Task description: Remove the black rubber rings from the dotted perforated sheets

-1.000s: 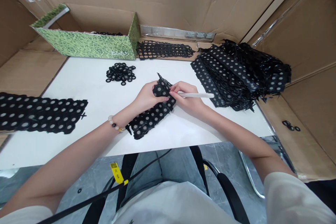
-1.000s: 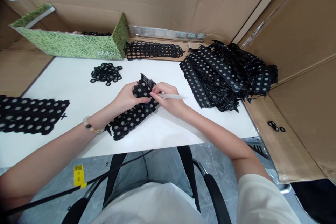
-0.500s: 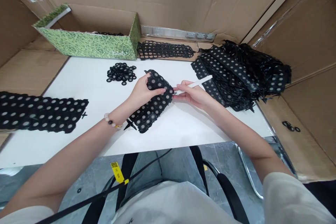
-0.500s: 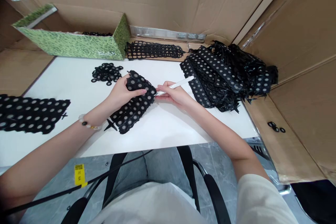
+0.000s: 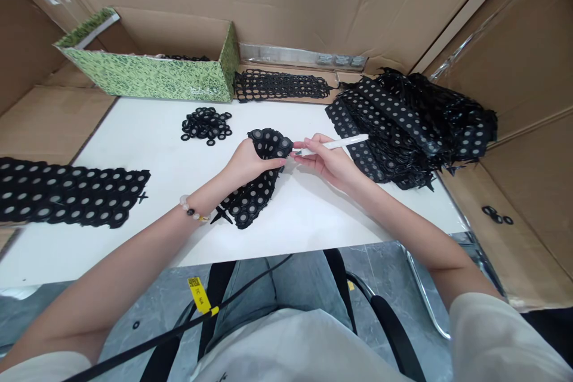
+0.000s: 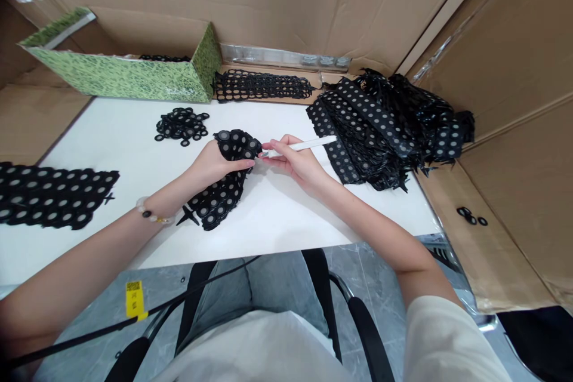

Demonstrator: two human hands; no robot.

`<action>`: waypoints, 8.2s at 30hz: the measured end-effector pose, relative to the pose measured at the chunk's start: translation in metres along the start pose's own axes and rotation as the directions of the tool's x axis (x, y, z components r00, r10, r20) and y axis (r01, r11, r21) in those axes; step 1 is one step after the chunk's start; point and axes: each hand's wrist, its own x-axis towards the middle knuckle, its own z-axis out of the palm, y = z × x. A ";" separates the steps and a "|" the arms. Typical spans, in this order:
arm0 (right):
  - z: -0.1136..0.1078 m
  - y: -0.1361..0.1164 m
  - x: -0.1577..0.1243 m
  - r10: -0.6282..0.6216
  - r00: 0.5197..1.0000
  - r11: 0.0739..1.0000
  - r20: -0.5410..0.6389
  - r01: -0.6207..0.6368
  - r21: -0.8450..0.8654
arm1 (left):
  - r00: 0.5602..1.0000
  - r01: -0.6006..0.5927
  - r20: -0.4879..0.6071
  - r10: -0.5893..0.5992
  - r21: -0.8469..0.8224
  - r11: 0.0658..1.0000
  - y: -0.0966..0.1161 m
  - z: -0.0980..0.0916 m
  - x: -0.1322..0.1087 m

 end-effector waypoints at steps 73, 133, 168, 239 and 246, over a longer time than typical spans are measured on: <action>0.001 0.004 0.000 0.004 0.999 0.958 0.039 0.007 -0.285 | 0.997 0.067 -0.050 -0.066 0.015 0.998 0.001 -0.004 0.000; 0.006 0.019 -0.006 -0.536 0.835 0.490 0.128 0.430 -0.758 | 0.994 0.010 -0.105 -0.017 -0.069 0.998 0.005 0.014 -0.009; 0.004 -0.005 -0.011 -0.374 0.907 0.700 0.195 0.414 -0.582 | 0.979 0.023 0.204 -0.026 0.015 1.000 0.001 -0.005 0.000; 0.001 0.012 -0.005 -0.619 0.713 0.322 0.330 0.614 -0.721 | 0.983 0.071 0.173 -0.055 -0.085 0.994 0.004 0.011 -0.010; 0.001 0.010 -0.004 -0.560 0.800 0.510 0.217 0.538 -0.671 | 0.988 0.012 0.154 -0.009 -0.016 1.000 0.006 0.010 -0.010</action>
